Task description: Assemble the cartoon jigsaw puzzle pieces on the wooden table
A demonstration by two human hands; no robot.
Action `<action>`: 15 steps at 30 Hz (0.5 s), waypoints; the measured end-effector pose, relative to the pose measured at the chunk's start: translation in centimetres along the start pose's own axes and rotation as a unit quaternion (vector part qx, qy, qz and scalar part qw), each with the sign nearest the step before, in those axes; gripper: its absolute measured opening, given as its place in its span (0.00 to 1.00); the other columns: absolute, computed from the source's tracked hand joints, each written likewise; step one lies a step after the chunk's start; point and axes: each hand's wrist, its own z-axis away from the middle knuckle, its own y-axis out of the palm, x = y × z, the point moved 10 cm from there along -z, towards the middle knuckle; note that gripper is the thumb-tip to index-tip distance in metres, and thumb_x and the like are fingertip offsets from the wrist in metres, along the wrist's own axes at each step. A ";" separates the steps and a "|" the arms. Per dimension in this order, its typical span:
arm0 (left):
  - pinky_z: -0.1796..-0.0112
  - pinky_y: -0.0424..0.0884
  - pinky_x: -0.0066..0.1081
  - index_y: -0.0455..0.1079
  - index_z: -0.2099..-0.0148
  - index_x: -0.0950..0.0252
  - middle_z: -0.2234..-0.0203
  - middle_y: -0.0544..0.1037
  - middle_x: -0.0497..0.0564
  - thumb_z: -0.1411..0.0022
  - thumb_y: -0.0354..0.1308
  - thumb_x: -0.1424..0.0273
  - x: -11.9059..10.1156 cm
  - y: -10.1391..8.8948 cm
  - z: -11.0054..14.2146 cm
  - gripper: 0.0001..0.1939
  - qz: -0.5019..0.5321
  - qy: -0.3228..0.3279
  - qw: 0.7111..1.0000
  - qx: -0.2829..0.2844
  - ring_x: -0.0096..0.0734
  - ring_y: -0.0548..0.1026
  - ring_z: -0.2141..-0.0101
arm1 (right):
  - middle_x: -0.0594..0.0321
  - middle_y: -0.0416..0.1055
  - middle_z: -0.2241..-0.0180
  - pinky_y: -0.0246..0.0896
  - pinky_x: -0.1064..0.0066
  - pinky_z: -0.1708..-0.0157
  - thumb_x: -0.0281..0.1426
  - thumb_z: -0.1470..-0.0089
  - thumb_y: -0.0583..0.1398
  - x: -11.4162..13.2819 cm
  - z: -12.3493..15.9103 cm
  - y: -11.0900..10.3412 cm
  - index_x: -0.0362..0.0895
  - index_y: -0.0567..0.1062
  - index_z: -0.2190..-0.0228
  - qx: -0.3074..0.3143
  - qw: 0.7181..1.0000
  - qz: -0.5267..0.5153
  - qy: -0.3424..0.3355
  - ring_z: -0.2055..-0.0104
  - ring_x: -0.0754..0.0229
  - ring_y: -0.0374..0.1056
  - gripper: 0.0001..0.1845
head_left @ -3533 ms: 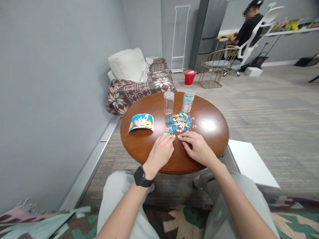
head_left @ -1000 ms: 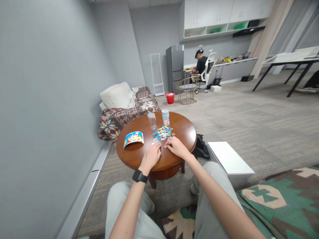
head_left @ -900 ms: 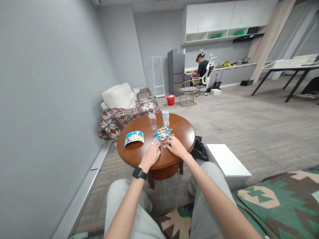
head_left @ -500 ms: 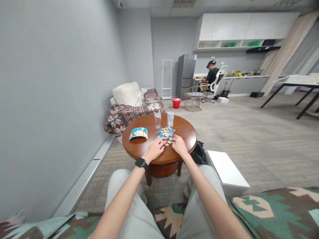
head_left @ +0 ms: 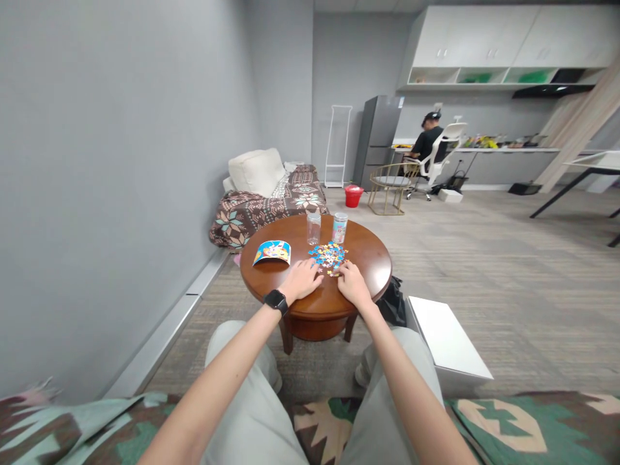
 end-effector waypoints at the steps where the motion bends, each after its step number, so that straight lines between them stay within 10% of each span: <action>1: 0.46 0.66 0.41 0.70 0.49 0.68 0.49 0.75 0.62 0.29 0.49 0.65 0.7 0.0 -0.6 0.15 -0.004 -0.016 1.000 0.001 0.45 0.73 0.48 | 0.49 0.72 0.58 0.65 0.58 0.47 0.17 0.46 0.52 0.2 0.0 0.2 0.41 0.81 0.63 0.011 1.000 0.011 -0.007 0.53 0.51 0.67 0.19; 10: 0.52 0.71 0.38 0.71 0.53 0.69 0.56 0.79 0.61 0.32 0.46 0.77 5.0 2.0 -5.0 0.13 -0.003 -0.129 0.992 -0.002 0.43 0.77 0.54 | 0.48 0.68 0.44 0.62 0.56 0.44 0.22 0.43 0.51 0.2 0.3 1.0 0.43 0.76 0.48 0.054 0.996 0.064 0.008 0.42 0.48 0.63 0.24; 15: 0.39 0.63 0.36 0.67 0.41 0.68 0.40 0.72 0.59 0.28 0.46 0.69 3.6 3.7 -4.8 0.19 0.032 -0.080 0.996 -0.007 0.39 0.68 0.39 | 0.34 0.54 0.34 0.47 0.43 0.35 0.33 0.38 0.52 -2.0 0.4 1.8 0.33 0.65 0.38 0.038 0.988 0.103 0.107 0.30 0.36 0.48 0.29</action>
